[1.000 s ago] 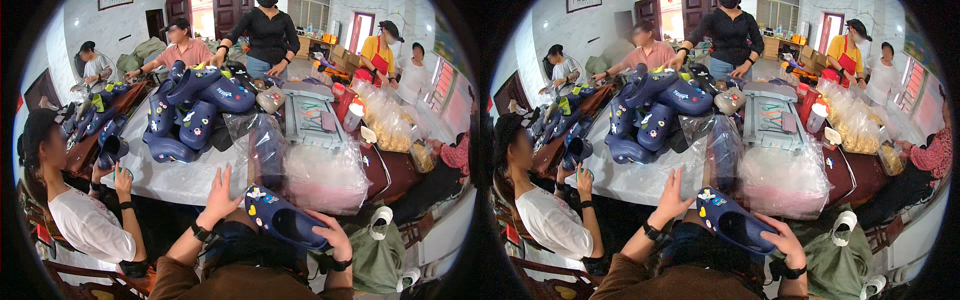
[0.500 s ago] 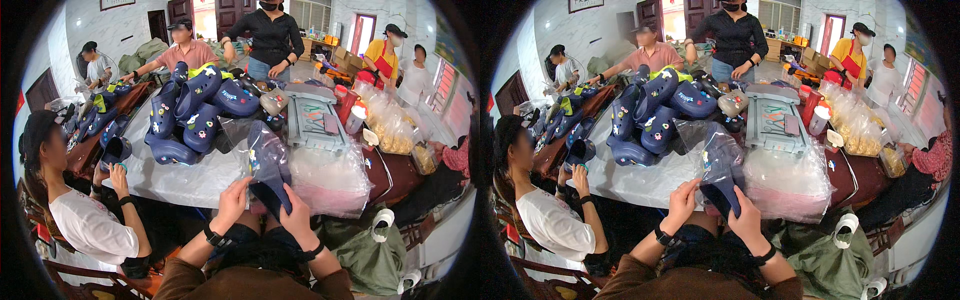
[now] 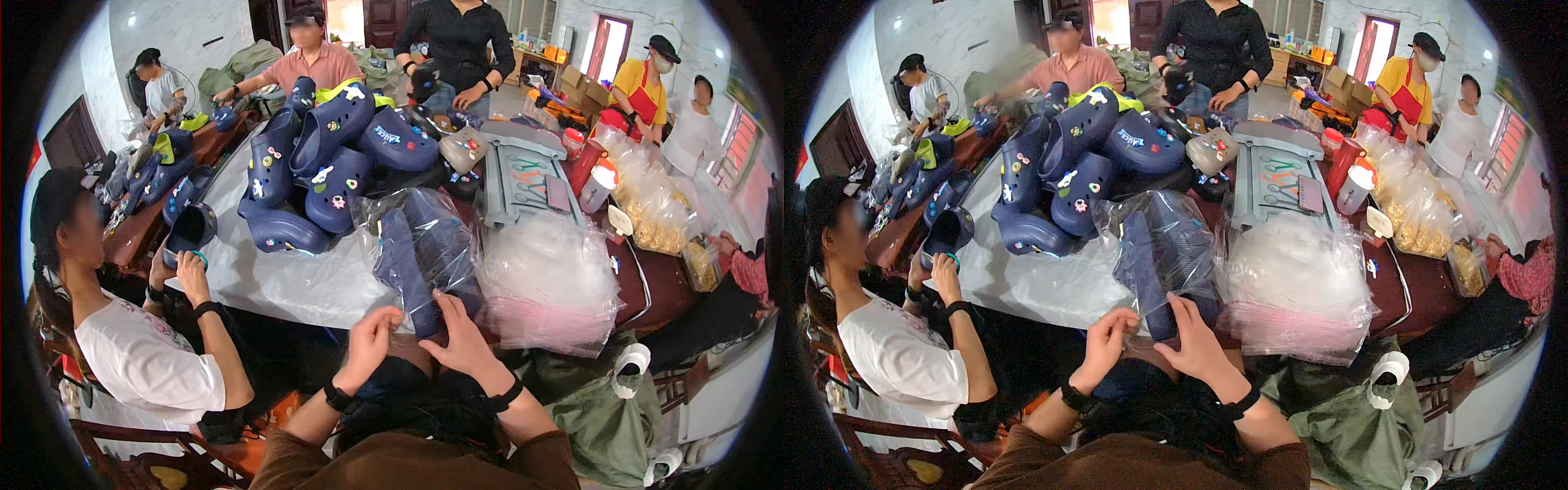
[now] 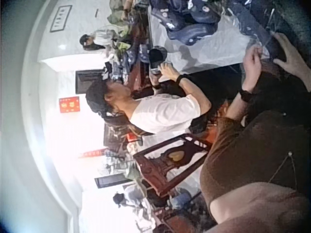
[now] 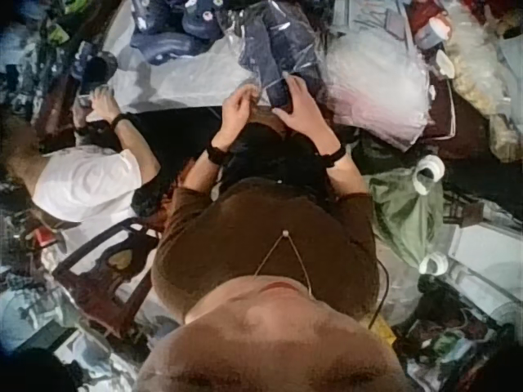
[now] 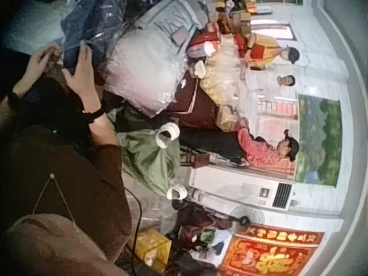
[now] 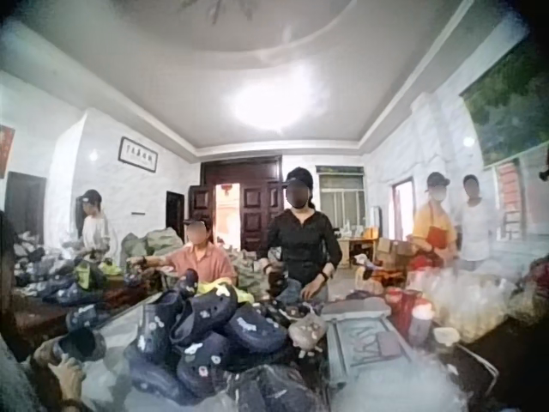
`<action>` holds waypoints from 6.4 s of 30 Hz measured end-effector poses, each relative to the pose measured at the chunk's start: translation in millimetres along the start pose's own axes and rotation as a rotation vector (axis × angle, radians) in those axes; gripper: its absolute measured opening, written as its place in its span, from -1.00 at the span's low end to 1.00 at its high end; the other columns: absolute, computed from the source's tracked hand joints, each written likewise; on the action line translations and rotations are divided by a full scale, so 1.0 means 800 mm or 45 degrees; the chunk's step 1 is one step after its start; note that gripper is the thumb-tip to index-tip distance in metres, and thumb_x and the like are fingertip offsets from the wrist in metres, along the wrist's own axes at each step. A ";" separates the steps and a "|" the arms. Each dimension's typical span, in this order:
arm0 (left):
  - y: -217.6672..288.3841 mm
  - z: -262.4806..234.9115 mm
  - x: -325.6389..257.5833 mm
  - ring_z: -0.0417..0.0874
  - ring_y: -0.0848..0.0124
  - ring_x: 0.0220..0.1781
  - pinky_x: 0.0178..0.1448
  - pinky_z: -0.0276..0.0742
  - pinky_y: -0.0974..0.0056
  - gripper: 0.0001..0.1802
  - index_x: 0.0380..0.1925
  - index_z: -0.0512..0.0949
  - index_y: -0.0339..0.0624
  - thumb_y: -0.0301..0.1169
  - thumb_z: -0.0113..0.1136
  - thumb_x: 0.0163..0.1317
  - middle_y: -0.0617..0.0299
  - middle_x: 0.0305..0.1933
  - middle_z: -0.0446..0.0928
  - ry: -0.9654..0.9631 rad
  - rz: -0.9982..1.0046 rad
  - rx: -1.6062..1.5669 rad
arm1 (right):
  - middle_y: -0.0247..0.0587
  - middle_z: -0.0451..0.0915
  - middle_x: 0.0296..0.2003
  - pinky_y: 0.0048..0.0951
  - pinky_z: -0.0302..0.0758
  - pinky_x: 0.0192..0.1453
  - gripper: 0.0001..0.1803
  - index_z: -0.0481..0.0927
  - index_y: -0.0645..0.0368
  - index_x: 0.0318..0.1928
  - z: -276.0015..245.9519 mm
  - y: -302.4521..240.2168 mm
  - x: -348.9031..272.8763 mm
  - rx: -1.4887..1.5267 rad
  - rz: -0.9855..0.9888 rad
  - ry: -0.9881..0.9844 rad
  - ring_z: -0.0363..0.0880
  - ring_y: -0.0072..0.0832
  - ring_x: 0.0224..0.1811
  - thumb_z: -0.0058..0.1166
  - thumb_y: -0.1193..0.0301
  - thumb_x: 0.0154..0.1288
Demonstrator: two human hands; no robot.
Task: Packaging finished shoes into plastic bags and moving them to a collection sack.
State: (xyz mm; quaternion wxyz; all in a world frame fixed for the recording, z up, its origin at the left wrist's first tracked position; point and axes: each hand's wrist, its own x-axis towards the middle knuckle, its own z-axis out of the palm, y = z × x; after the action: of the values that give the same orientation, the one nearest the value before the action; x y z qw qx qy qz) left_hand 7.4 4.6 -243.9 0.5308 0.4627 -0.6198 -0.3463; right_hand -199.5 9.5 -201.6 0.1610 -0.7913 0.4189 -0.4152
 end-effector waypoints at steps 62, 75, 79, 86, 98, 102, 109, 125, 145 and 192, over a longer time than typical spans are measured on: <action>0.010 0.015 0.026 0.34 -0.20 0.39 0.44 0.28 0.01 0.16 0.49 -0.04 -0.37 -0.28 0.53 0.02 -0.36 0.37 0.26 -0.430 0.054 0.298 | -0.14 0.35 -0.17 -0.33 0.38 0.05 -0.42 0.42 0.21 0.16 -0.033 0.055 0.032 0.350 0.237 0.109 0.36 -0.26 -0.12 0.18 0.53 0.05; -0.015 0.063 -0.010 0.57 0.36 0.11 0.12 0.55 0.28 -0.04 0.42 0.04 -0.26 -0.64 0.40 0.07 0.03 0.13 0.47 -0.307 -0.007 0.052 | 0.42 0.23 0.17 0.05 0.42 0.24 0.60 -0.19 0.38 0.51 -0.018 -0.001 0.041 0.012 0.608 0.016 0.35 0.32 0.16 0.59 -0.11 -0.38; -0.001 0.056 -0.002 0.51 0.32 0.18 0.20 0.47 0.27 0.05 0.46 -0.14 0.06 -0.82 0.13 0.04 0.10 0.19 0.40 -0.583 -0.427 -0.893 | 0.32 0.29 0.07 0.04 0.50 0.12 0.49 -0.14 0.18 0.54 -0.021 0.014 0.024 -0.269 0.651 -0.078 0.44 0.24 0.04 0.53 -0.07 -0.30; 0.063 0.059 0.002 0.37 0.26 0.35 0.43 0.23 0.11 -0.11 0.41 0.01 -0.16 -0.57 0.13 0.03 0.04 0.36 0.33 -0.892 -0.370 -0.810 | 0.20 0.42 0.12 -0.04 0.43 0.25 0.19 0.11 0.17 0.50 -0.070 0.048 -0.021 0.093 0.581 0.143 0.45 0.08 0.17 0.44 0.05 -0.12; 0.099 0.093 0.009 0.66 0.37 -0.01 0.04 0.55 0.31 -0.67 -0.03 0.60 -0.29 -0.68 0.15 0.18 0.10 0.08 0.67 -1.415 -0.040 -0.553 | 0.04 0.32 0.40 -0.29 0.08 0.54 0.18 0.23 0.37 0.45 -0.439 -0.102 -0.293 0.611 1.246 0.029 0.28 -0.24 0.44 0.42 -0.04 -0.11; 0.105 0.126 0.005 0.64 0.44 -0.06 -0.05 0.54 0.37 -0.66 0.01 0.60 -0.25 -0.68 0.15 0.23 0.17 0.04 0.68 -1.480 -0.191 -0.450 | 0.00 0.46 0.28 -0.37 0.22 0.43 0.01 0.32 0.42 0.39 -0.478 -0.141 -0.438 0.489 1.519 0.137 0.41 -0.30 0.31 0.35 0.10 -0.03; 0.085 0.199 -0.016 0.68 0.33 -0.08 -0.06 0.57 0.28 -0.68 0.07 0.56 -0.19 -0.53 0.18 0.31 0.18 -0.02 0.65 -1.767 0.147 -0.239 | -0.32 0.67 -0.20 -0.47 0.43 0.06 -0.40 0.60 0.23 0.14 -0.411 -0.067 -0.603 0.337 2.194 0.459 0.53 -0.54 -0.13 0.28 0.15 0.14; -0.016 0.462 -0.215 0.43 -0.08 0.36 0.40 0.37 0.13 0.52 0.42 -0.08 -0.66 0.46 0.35 -0.13 -0.48 0.38 0.24 -2.315 -0.367 0.358 | -0.37 0.63 0.00 -0.45 0.48 0.09 -0.50 0.68 0.08 0.06 -0.342 -0.019 -0.555 0.857 2.349 -0.258 0.54 -0.58 -0.02 0.16 -0.02 0.33; 0.048 0.427 -0.138 0.58 0.47 0.05 0.10 0.52 0.33 -0.51 0.29 0.38 -0.28 -0.29 0.11 0.45 0.25 0.09 0.59 -1.858 -1.238 -0.674 | -0.11 0.64 0.05 -0.17 0.45 0.24 -0.31 0.53 0.04 0.28 -0.251 0.115 -0.562 0.806 2.575 0.372 0.59 -0.32 0.12 0.13 -0.10 0.27; 0.040 0.289 -0.051 0.68 0.25 -0.12 -0.03 0.56 0.16 -0.53 0.07 0.53 -0.23 -0.14 0.25 0.30 0.04 -0.12 0.67 -1.759 0.093 -0.106 | -0.20 0.63 -0.29 -0.22 0.56 -0.21 -0.67 0.67 0.04 -0.09 -0.252 -0.082 -0.087 -0.774 0.263 -0.249 0.63 -0.17 -0.27 0.34 0.31 0.09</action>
State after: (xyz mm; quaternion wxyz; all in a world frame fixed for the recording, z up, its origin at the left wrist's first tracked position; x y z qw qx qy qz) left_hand -224.9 39.5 -273.6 0.0430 0.0942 -0.8172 -0.5669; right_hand -345.3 123.2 -76.9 -0.0018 -0.7925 0.5842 -0.1748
